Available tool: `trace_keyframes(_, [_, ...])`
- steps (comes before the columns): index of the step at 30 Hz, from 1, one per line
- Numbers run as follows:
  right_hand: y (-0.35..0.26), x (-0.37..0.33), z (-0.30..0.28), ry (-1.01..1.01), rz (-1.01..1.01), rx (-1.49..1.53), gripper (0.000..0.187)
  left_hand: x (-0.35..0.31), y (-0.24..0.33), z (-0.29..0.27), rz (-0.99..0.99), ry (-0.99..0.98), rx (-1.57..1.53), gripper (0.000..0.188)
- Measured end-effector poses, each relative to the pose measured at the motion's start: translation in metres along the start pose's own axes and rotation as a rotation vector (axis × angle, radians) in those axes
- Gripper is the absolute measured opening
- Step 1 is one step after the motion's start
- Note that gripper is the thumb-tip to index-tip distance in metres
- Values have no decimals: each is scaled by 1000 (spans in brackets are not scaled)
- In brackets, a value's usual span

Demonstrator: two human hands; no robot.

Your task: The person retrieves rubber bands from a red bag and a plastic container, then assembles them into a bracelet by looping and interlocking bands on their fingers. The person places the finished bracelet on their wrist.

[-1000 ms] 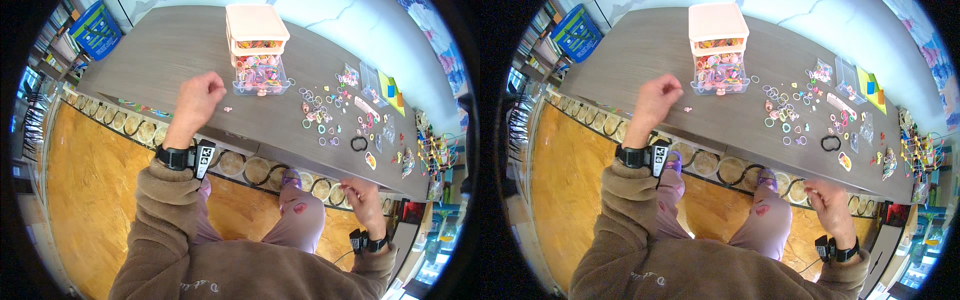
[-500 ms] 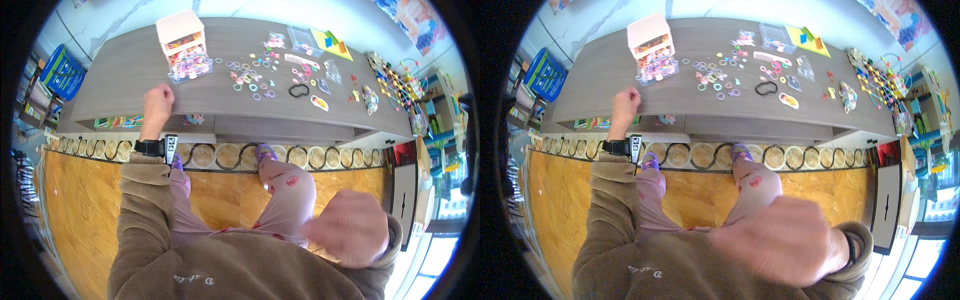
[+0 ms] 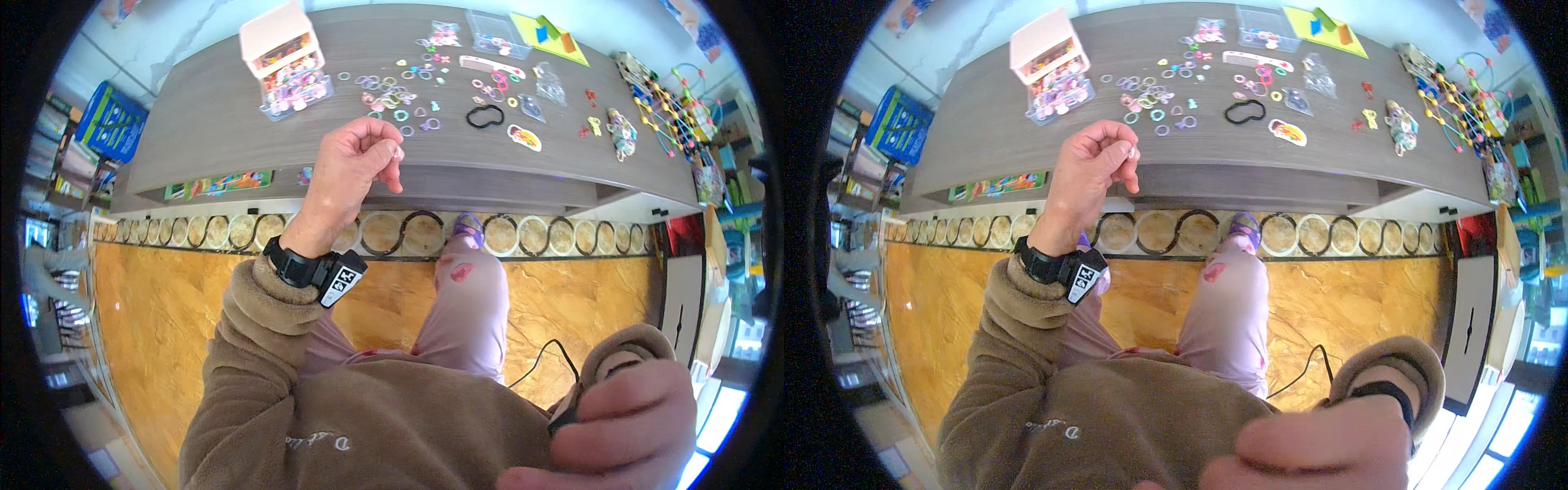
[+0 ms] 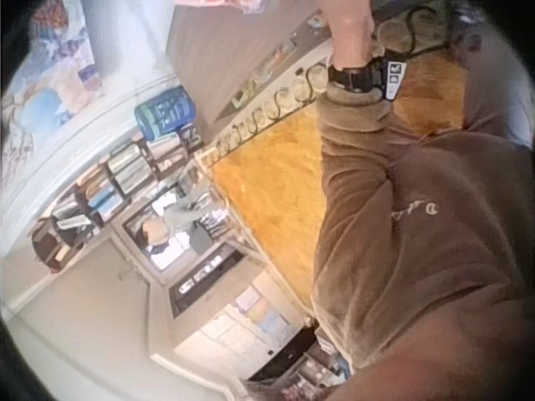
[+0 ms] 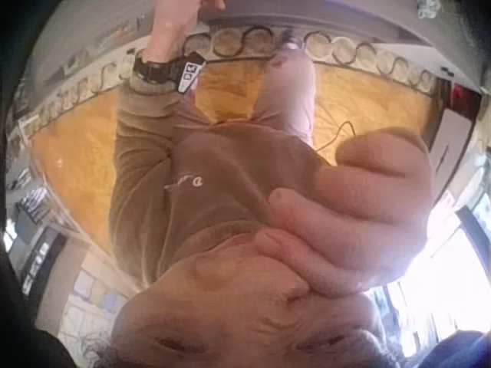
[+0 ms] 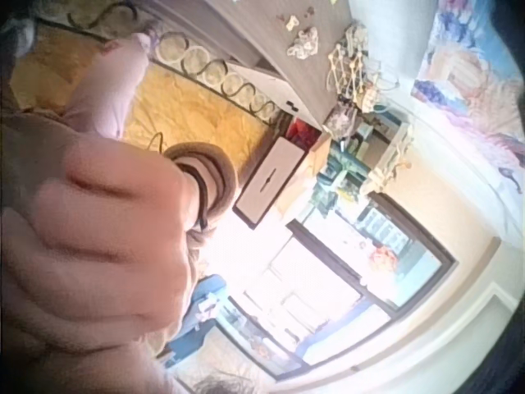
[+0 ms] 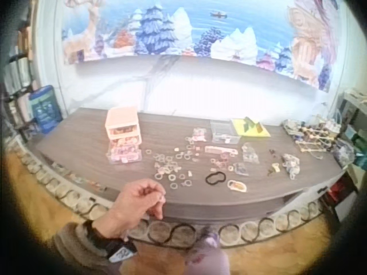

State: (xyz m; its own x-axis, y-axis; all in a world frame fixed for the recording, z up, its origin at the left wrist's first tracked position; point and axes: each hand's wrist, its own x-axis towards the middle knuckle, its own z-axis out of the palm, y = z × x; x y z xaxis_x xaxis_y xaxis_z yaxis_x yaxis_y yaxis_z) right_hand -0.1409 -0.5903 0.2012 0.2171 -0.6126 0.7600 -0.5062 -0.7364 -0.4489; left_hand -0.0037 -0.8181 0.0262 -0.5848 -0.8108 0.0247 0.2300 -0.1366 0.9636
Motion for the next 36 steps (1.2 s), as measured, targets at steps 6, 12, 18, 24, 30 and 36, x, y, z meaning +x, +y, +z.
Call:
trace_keyframes(6, [24,17,-26,-466,-34,-64,18,13,-28,28,-97,-54,-130,8])
trace_keyframes(12, [141,-8,25,56,946,-12,17,22,-45,24,-88,-14,-163,6])
trace_keyframes(18, [221,-55,98,64,958,142,15,26,-46,12,19,55,-86,6])
trace_keyframes(24, [238,-52,113,-16,743,-31,9,25,-52,8,48,100,66,7])
trace_keyframes(30, [243,-50,100,196,1147,761,4,29,-54,9,5,60,-139,6])
trace_keyframes(36, [244,-52,116,371,1167,991,4,26,-53,1,-137,-1,-253,8])
